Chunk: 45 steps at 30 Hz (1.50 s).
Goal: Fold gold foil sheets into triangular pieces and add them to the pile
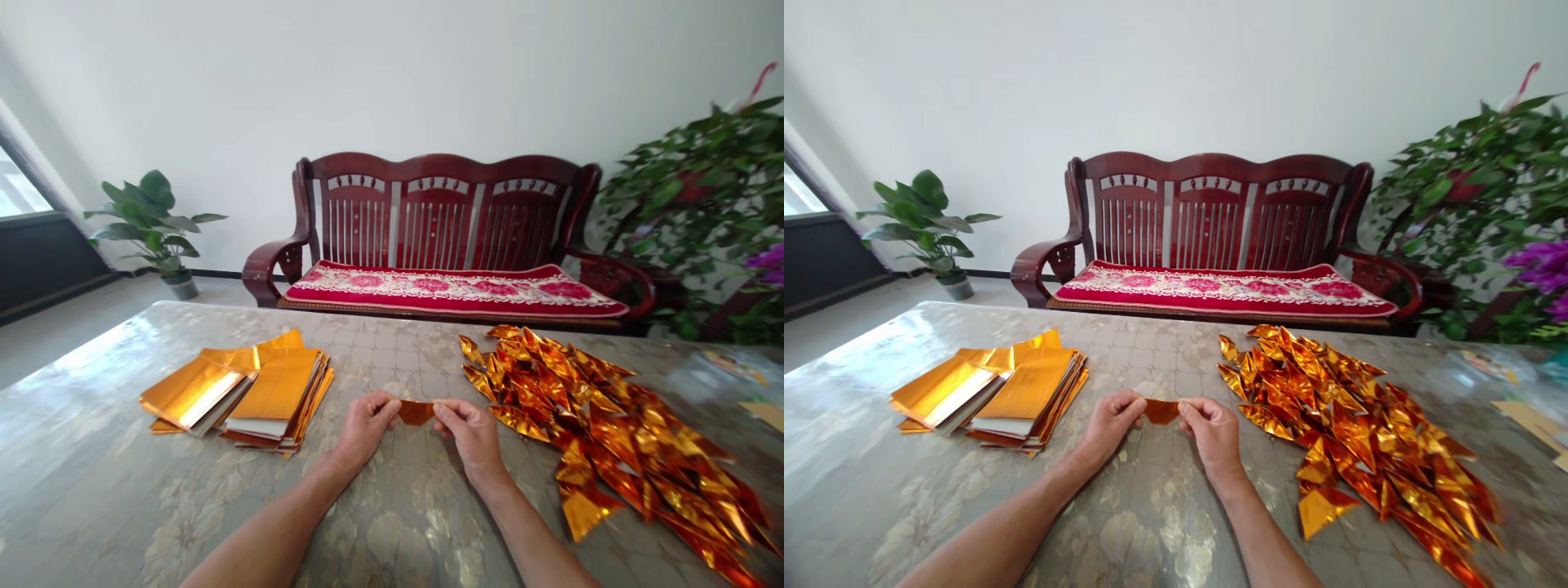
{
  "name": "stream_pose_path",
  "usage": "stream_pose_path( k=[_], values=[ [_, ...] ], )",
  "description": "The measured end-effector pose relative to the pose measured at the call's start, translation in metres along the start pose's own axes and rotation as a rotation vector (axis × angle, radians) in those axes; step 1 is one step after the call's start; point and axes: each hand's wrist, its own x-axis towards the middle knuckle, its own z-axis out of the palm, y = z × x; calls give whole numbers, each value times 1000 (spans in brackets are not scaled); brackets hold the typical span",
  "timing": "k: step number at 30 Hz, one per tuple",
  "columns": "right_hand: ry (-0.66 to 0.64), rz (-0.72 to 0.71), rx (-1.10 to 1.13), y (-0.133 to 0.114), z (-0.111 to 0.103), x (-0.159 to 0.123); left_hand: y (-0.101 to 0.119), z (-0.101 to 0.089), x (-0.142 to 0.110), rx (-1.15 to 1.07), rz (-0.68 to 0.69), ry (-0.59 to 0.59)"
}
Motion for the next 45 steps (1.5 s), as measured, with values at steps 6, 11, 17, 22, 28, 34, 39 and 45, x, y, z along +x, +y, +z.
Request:
stream_pose_path(
  k=[6,11,17,22,28,34,39,45],
  values=[
    [9,-16,-21,-3,-2,-1,-9,3,3,-66,-14,-35],
    [-2,-83,-98,-2,-4,-1,-6,3,3,-117,-14,-20],
    [8,-421,-255,-2,-6,5,-8,5,2,-163,-89,-10],
    [-23,-596,-382,0,-7,6,-13,2,4,-17,32,63],
    [-112,-672,-509,1,-6,1,-12,-1,5,186,114,122],
    [-112,-695,-611,4,-10,3,-14,1,5,212,201,124],
    [-87,-678,-696,6,-11,3,-12,-1,1,240,300,141],
    [-96,-660,-753,2,-12,1,-7,-5,-3,295,315,106]
  ],
)
